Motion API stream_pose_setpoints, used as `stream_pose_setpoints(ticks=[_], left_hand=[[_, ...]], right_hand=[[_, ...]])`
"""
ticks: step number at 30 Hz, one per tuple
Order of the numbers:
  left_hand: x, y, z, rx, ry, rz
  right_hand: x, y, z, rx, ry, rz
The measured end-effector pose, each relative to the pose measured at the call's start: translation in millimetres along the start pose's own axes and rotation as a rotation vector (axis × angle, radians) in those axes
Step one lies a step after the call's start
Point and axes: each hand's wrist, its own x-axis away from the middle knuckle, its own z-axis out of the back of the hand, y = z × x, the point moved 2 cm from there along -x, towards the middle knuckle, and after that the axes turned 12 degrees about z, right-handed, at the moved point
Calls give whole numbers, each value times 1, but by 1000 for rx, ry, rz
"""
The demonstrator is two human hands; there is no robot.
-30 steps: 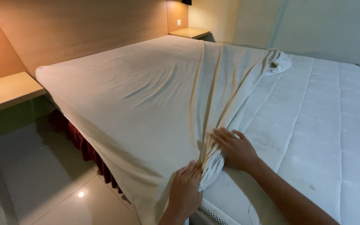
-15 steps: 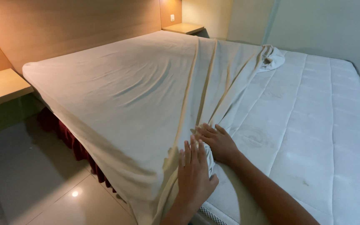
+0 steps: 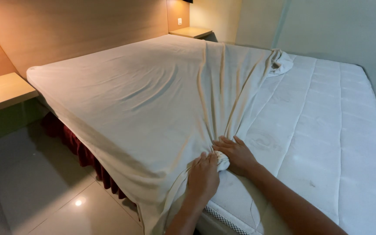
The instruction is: The person spreads a white fitted sheet over a mattress and tucks the corners under. They move around the bed to smooth the fabric and secure the sheet at each corner.
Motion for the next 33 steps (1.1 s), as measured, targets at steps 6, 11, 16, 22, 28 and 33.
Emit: stream_pose_setpoints(ticks=[6, 11, 16, 22, 28, 33], left_hand=[[18, 24, 38, 59, -114, -122], [22, 23, 34, 64, -104, -112], [31, 23, 61, 134, -84, -80], [51, -5, 107, 190, -73, 35], [76, -24, 83, 55, -48, 34], [97, -15, 61, 166, 60, 42]], right_hand=[[33, -22, 24, -43, -8, -20], [33, -27, 26, -56, -8, -43], [35, -21, 16, -24, 18, -50], [34, -39, 32, -18, 87, -17], [10, -89, 49, -72, 122, 241], [-2, -122, 55, -139, -33, 378]])
